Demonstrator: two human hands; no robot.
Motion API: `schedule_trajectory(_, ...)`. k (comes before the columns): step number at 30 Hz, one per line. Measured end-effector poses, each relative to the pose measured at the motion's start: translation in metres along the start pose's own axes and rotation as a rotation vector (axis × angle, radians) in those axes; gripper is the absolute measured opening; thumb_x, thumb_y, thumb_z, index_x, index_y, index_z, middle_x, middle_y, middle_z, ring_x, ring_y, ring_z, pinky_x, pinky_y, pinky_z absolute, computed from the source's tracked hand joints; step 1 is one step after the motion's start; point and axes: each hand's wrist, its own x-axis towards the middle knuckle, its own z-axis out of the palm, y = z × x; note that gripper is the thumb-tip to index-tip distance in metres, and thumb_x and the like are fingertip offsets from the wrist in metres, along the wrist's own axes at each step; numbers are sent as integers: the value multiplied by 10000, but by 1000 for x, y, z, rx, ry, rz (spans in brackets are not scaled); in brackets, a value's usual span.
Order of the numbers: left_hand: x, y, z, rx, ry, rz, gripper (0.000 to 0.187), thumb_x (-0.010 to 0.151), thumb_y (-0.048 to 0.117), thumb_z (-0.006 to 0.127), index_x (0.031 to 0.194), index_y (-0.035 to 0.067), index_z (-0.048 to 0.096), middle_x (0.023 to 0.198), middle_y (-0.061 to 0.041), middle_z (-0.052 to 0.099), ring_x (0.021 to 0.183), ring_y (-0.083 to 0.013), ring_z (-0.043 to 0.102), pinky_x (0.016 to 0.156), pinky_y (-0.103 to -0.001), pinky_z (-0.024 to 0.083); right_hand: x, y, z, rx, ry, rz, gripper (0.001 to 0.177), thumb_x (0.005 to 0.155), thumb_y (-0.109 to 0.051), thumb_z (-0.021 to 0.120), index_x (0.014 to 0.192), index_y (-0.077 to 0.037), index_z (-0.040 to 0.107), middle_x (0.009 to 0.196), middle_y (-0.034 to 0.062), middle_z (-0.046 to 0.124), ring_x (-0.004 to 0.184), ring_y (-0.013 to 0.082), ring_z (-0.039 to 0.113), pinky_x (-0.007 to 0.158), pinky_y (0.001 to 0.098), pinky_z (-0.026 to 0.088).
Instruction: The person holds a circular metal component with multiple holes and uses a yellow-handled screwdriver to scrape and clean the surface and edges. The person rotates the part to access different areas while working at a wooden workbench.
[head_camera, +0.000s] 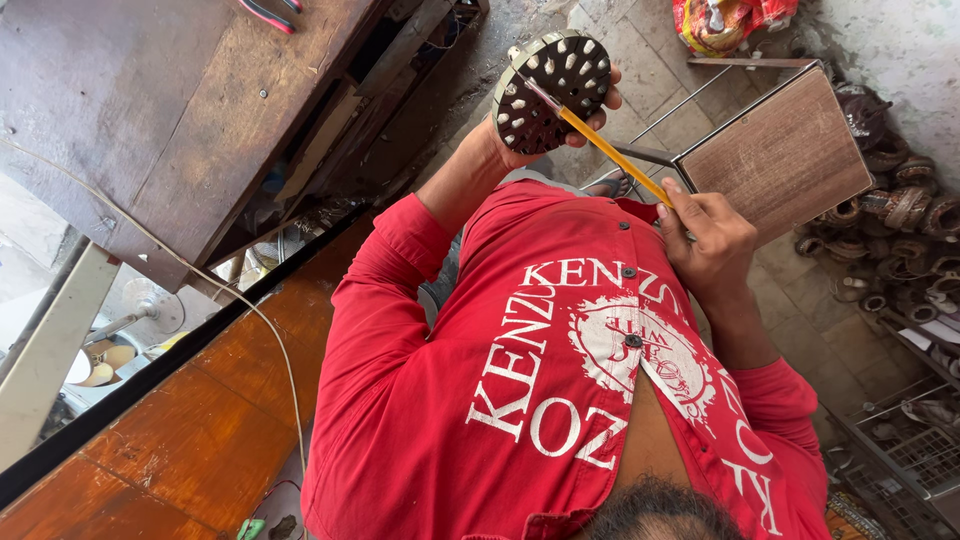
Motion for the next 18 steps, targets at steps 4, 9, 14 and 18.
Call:
schedule_trajectory(4, 0, -2, -1, 31, -24, -2, 581, 1078, 409, 479, 1438, -41, 549, 1270, -218, 687, 932, -255, 694, 627, -297, 573, -4, 0, -6, -63, -1, 7, 316, 1001, -140, 816, 1309, -96, 764, 937, 81, 687, 749, 235, 681, 668, 361, 547)
schedule_trajectory(9, 0, 2, 9, 91, -14, 11, 553, 1087, 395, 468, 1400, -47, 580, 1250, -224, 700, 905, -252, 699, 613, -297, 560, -12, -2, -18, -126, -10, 10, 312, 1003, -150, 831, 1307, -107, 772, 956, 69, 684, 762, 232, 675, 679, 362, 542)
schedule_trajectory(14, -5, 4, 16, 169, 109, 40, 619, 1028, 449, 431, 1365, -41, 601, 1192, -186, 711, 912, -233, 705, 647, -294, 569, -18, -2, -22, -118, -17, 38, 309, 1000, -143, 832, 1301, -101, 775, 976, 72, 691, 785, 239, 683, 694, 364, 538)
schedule_trajectory(18, -7, 5, 4, 465, 349, 151, 493, 1067, 332, 480, 1367, -34, 615, 1160, -183, 708, 866, -208, 658, 678, -295, 534, -19, 4, -25, 26, -35, 102, 297, 1006, -108, 819, 1297, -80, 763, 1005, 105, 716, 797, 238, 702, 696, 350, 549)
